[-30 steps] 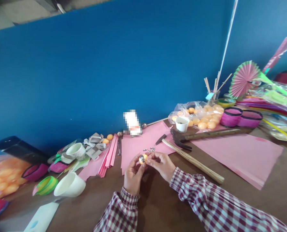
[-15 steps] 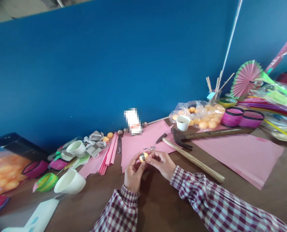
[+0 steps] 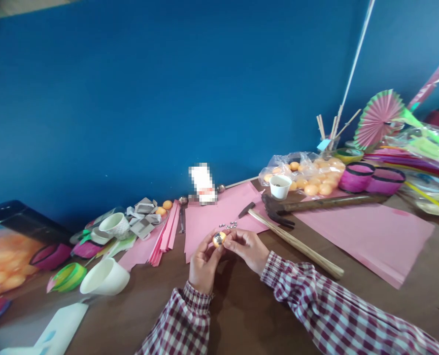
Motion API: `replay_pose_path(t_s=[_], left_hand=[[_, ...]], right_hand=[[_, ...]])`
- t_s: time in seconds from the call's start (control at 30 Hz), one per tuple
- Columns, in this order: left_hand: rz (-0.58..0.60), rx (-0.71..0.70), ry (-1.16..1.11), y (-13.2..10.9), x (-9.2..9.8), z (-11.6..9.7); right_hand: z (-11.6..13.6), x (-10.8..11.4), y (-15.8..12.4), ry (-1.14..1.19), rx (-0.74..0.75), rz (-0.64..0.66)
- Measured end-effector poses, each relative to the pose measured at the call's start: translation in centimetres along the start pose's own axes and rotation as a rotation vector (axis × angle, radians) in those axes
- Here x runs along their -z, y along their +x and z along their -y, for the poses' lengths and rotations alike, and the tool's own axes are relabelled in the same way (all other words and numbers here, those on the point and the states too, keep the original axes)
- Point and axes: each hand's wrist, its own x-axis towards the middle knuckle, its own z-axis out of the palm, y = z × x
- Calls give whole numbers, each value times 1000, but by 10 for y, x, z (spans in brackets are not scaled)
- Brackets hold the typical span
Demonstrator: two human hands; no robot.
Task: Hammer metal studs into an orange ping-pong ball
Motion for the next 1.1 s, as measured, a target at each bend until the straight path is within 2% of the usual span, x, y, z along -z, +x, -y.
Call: replay_pose_path(t_s=[1.1], left_hand=[[-12, -4, 16, 0, 1, 2]], right_hand=[[4, 0, -1, -28, 6, 39]])
